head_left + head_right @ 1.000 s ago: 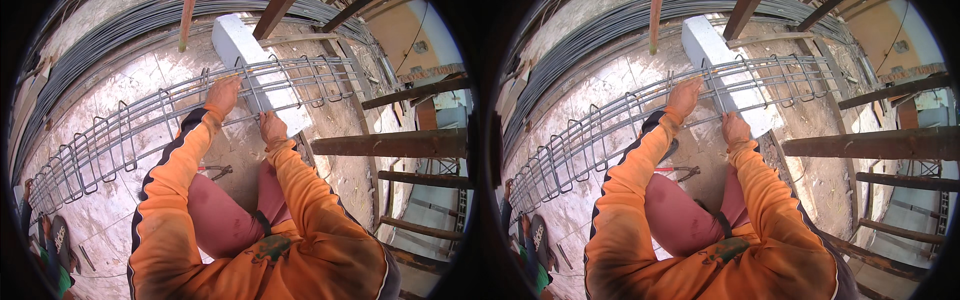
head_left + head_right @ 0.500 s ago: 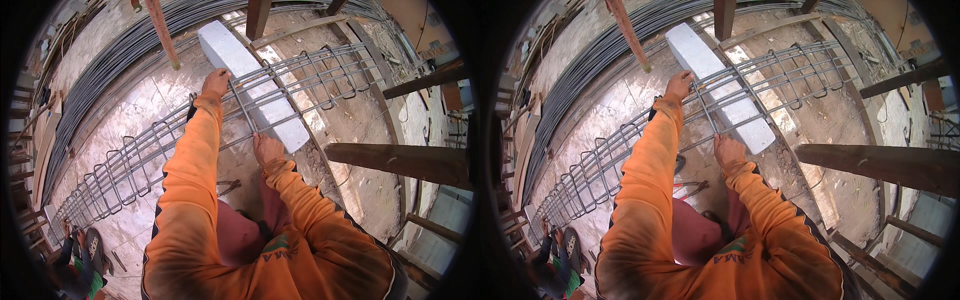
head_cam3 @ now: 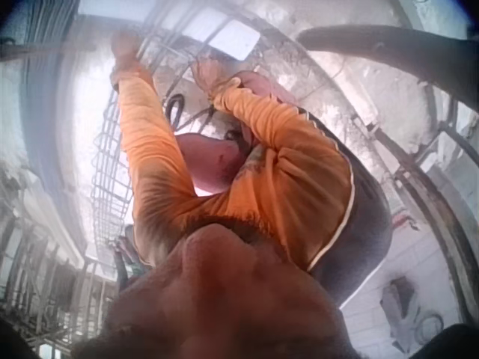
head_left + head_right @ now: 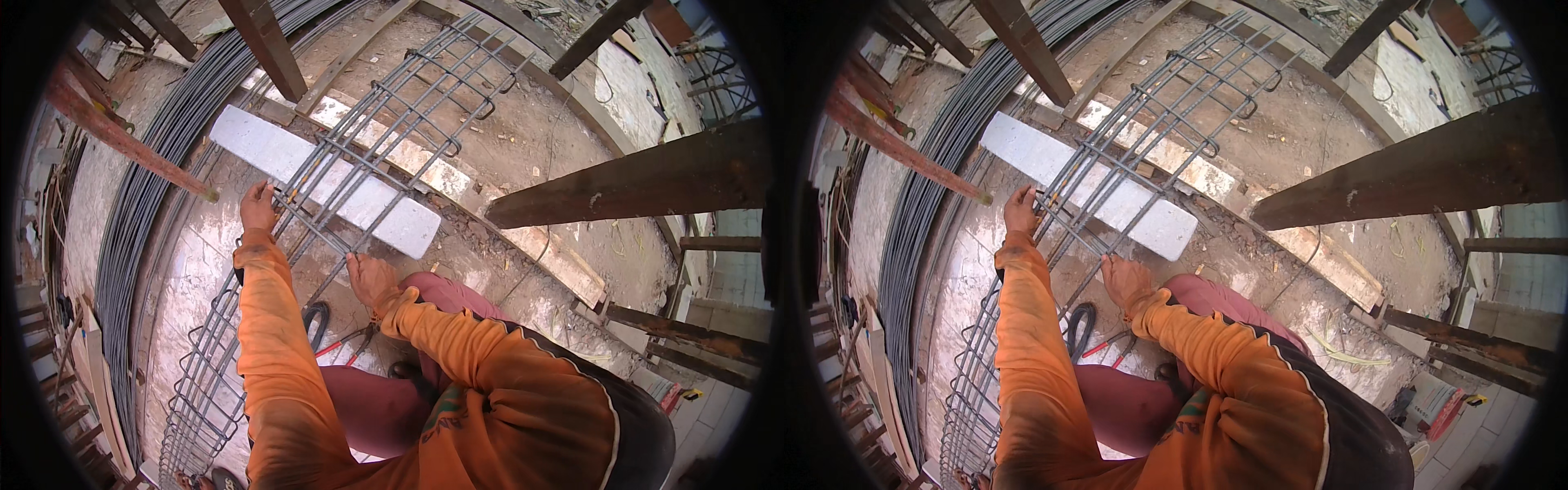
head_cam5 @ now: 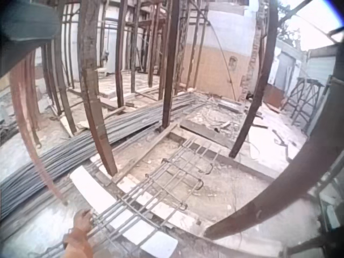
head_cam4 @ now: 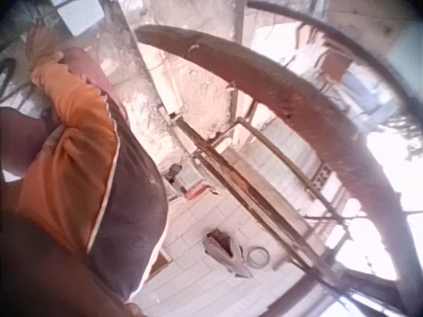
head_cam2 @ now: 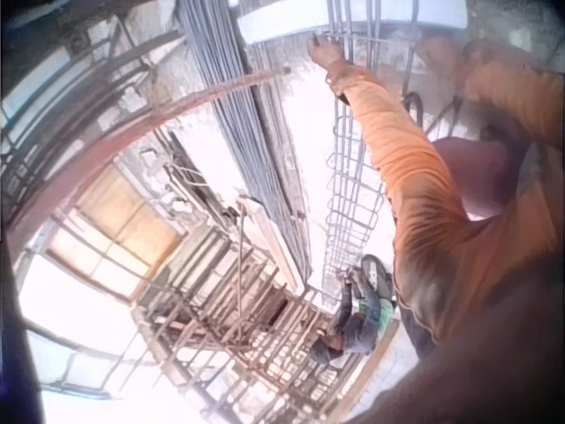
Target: The person assembles a rebar cage by hand, wrapping wire around the junctions of the metal rods and twisting it tight using pliers.
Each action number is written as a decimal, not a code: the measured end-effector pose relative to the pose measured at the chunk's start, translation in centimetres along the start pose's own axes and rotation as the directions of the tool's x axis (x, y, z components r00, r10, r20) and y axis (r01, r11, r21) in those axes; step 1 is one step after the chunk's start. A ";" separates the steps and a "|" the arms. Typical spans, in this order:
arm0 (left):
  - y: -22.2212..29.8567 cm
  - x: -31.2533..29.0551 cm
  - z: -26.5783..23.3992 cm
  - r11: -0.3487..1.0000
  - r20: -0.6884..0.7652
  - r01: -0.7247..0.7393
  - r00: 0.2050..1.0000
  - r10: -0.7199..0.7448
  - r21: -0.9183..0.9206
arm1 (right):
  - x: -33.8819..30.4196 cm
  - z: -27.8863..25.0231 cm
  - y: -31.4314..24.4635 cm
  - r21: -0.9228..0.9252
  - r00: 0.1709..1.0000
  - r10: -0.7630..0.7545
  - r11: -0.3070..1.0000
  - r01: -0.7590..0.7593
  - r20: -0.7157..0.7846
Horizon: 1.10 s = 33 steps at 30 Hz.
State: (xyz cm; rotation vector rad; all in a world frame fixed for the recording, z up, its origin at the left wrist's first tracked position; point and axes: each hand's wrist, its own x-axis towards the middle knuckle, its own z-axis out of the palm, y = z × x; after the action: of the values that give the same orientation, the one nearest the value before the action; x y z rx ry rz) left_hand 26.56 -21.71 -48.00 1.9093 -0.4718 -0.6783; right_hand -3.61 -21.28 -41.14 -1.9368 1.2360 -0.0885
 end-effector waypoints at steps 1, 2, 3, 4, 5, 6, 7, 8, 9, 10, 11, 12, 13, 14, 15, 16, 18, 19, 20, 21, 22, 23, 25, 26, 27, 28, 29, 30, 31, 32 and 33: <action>-1.0 0.5 -1.1 0.997 0.010 -0.081 0.997 0.080 0.016 | -0.1 0.3 -0.4 0.022 1.000 -0.018 1.000 0.018 -0.010; -0.3 -0.3 0.7 0.998 0.053 -0.007 0.999 0.010 -0.070 | 0.0 0.1 0.7 0.020 0.999 0.002 1.000 -0.001 -0.036; 0.7 -1.4 2.2 0.986 0.101 0.072 0.993 -0.057 -0.148 | 0.1 -0.1 1.6 0.024 0.999 0.026 0.999 -0.025 -0.043; 0.0 -0.7 0.2 0.996 0.087 -0.004 0.996 0.011 -0.088 | -0.2 0.1 0.6 0.047 0.999 0.011 0.999 -0.010 -0.031; -0.6 0.3 -1.4 0.996 0.077 -0.080 0.994 0.083 -0.036 | -0.2 0.1 -0.2 0.064 1.000 -0.006 0.998 0.008 -0.023; 0.0 -0.3 -0.4 0.998 0.098 -0.013 0.995 0.019 -0.059 | -0.1 0.1 0.5 0.058 0.999 0.003 0.998 0.000 -0.047; 0.9 -1.2 0.2 0.996 0.118 0.057 0.992 -0.049 -0.069 | -0.2 0.1 1.0 0.060 0.998 0.012 0.998 -0.009 -0.064; 0.9 -1.3 0.1 0.996 0.111 0.058 0.993 -0.050 -0.064 | -0.3 0.4 0.8 0.076 0.997 0.005 0.997 0.000 -0.071; 1.0 -1.1 -0.1 0.996 0.103 0.059 0.993 -0.053 -0.061 | -0.2 0.5 0.7 0.088 0.997 0.013 0.996 -0.007 -0.070; 1.0 -1.2 -0.3 0.996 0.095 0.067 0.994 -0.062 -0.053 | -0.2 0.7 0.6 0.102 0.998 0.025 0.995 -0.019 -0.063; 1.0 -1.1 -0.3 0.996 0.099 0.071 0.993 -0.065 -0.061 | -0.3 0.8 0.5 0.114 0.998 0.036 0.993 -0.029 -0.055; 0.9 -1.0 -0.2 0.995 0.101 0.077 0.992 -0.069 -0.070 | -0.4 1.0 0.5 0.121 0.996 0.065 0.991 -0.058 -0.058; 0.9 -1.0 -0.3 0.994 0.098 0.081 0.992 -0.073 -0.079 | -0.5 1.0 0.1 0.128 0.994 0.090 0.988 -0.082 -0.058; 0.8 -1.1 -0.5 0.992 0.071 0.099 0.993 -0.094 -0.076 | -0.6 1.1 -0.2 0.135 0.992 0.113 0.985 -0.105 -0.057; 0.7 -1.0 -0.5 0.994 0.062 0.090 0.994 -0.086 -0.065 | -0.6 1.3 -0.4 0.158 0.990 0.128 0.981 -0.116 -0.065; 0.6 -0.9 -0.4 0.995 0.057 0.082 0.995 -0.079 -0.054 | -0.7 1.5 -0.4 0.180 0.987 0.145 0.975 -0.130 -0.074; 0.4 -0.9 -0.1 0.997 0.063 0.075 0.995 -0.072 -0.035 | -0.5 3.1 -0.1 0.308 0.974 0.197 0.939 -0.154 -0.112; 0.9 -1.1 0.8 0.997 0.089 0.076 0.993 -0.073 -0.029 | -0.1 4.8 1.0 0.409 0.959 0.244 0.897 -0.166 -0.147; 1.1 -1.1 0.7 0.997 0.099 0.074 0.993 -0.071 -0.021 | 0.2 5.3 1.0 0.508 0.945 0.280 0.846 -0.160 -0.170; 1.0 -1.0 1.0 0.998 0.110 0.062 0.992 -0.059 -0.025 | 0.2 5.6 1.4 0.607 0.940 0.328 0.767 -0.207 -0.094; 0.7 -0.7 0.3 0.999 0.107 0.047 0.993 -0.044 -0.026 | 0.1 5.5 0.8 0.695 0.935 0.354 0.674 -0.252 -0.004; 0.4 -0.5 -0.1 0.999 0.110 0.036 0.993 -0.033 -0.029 | -0.1 4.9 0.2 0.763 0.924 0.374 0.571 -0.302 0.086; 0.0 0.2 -1.0 1.000 0.131 -0.004 0.991 0.004 0.001 | -0.5 2.1 -0.2 0.779 0.929 0.259 0.510 -0.364 0.264; -0.3 0.3 -1.1 1.000 0.145 -0.016 0.989 0.014 0.017 | -0.8 0.5 0.2 0.778 0.914 0.202 0.479 -0.406 0.352; 0.0 -0.3 -0.2 0.999 0.150 0.011 0.989 -0.016 0.031 | -0.8 0.0 1.9 0.606 0.966 0.110 0.760 -0.234 0.235; 1.2 -1.2 1.1 0.999 0.151 0.036 0.988 -0.042 0.039 | -0.2 -0.1 4.1 0.344 0.988 -0.030 0.939 -0.025 0.154; 1.9 -1.4 0.8 0.997 0.128 0.063 0.989 -0.069 0.048 | 0.2 -0.4 5.2 0.040 0.968 -0.212 0.977 0.208 0.134; -0.5 0.0 -2.7 0.998 0.074 -0.042 0.996 0.039 0.050 | 0.0 -1.8 2.5 -0.028 0.961 -0.252 0.966 0.257 0.110; 0.8 -1.7 -1.3 0.994 0.129 0.091 0.988 -0.083 -0.057 | -0.1 -4.3 1.6 -0.125 0.965 -0.247 0.958 0.256 0.081; 1.0 -1.6 -2.0 0.993 0.126 0.117 0.985 -0.117 0.002 | 0.0 -5.8 0.6 -0.125 0.930 -0.363 0.922 0.367 0.054; -1.1 0.1 -4.4 1.000 0.141 -0.016 0.990 0.014 0.013 | 0.3 -6.4 -0.8 -0.085 0.867 -0.498 0.863 0.499 0.030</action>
State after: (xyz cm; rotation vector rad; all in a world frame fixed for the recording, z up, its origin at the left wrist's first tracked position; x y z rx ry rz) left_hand 29.48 -18.30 -47.55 1.8769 -0.5804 -0.8057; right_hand -5.81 -25.14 -36.51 -2.2946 0.7116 -0.2975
